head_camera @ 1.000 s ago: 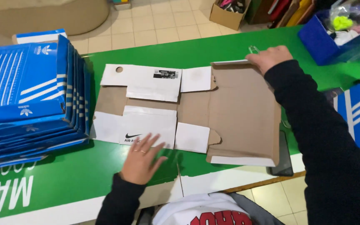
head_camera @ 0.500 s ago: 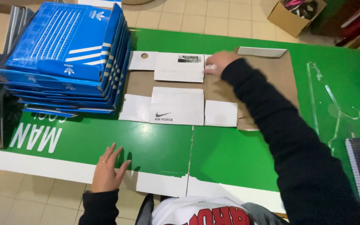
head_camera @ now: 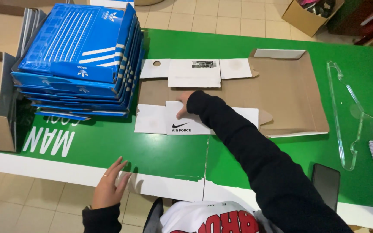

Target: The person is assembling a flat-packed Nike shoe box and securing it with tape.

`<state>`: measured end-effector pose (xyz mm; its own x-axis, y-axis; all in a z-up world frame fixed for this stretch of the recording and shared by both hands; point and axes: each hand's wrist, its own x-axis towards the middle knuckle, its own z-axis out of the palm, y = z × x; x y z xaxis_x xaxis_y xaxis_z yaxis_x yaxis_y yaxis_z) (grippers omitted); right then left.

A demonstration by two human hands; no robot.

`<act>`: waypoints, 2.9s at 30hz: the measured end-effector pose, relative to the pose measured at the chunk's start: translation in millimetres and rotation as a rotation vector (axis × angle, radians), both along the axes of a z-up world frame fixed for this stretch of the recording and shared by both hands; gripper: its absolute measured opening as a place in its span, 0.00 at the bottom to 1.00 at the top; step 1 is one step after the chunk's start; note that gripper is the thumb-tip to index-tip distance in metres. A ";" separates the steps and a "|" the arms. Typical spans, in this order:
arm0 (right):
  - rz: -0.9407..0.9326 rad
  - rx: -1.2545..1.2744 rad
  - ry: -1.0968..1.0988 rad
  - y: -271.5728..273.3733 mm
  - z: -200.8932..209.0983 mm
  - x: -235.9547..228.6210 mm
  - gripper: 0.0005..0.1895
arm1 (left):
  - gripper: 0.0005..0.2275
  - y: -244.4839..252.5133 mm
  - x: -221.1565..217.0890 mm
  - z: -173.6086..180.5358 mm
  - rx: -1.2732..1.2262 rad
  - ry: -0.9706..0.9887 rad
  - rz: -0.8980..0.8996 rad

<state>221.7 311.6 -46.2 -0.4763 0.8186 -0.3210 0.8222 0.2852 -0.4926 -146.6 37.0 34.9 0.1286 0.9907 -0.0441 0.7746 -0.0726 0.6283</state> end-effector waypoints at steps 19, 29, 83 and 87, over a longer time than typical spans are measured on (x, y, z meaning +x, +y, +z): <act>0.507 0.809 0.106 -341.8 85.0 128.7 0.08 | 0.42 109.7 121.2 17.1 0.356 0.376 -0.472; 0.113 0.898 -0.122 -381.5 42.8 178.0 0.09 | 0.16 192.2 184.6 -6.2 0.313 0.508 -0.396; -0.946 -0.014 1.265 -363.2 23.6 147.3 0.35 | 0.13 175.5 140.4 48.1 0.230 0.566 -0.489; -0.739 0.527 0.730 -381.2 69.6 141.1 0.43 | 0.13 188.7 161.3 57.0 0.035 0.586 -0.487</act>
<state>362.8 -69.6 23.4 0.2411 0.9244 0.2957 0.4440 0.1659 -0.8805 14.7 225.6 91.9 0.5165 0.8304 -0.2092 0.8562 -0.5035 0.1156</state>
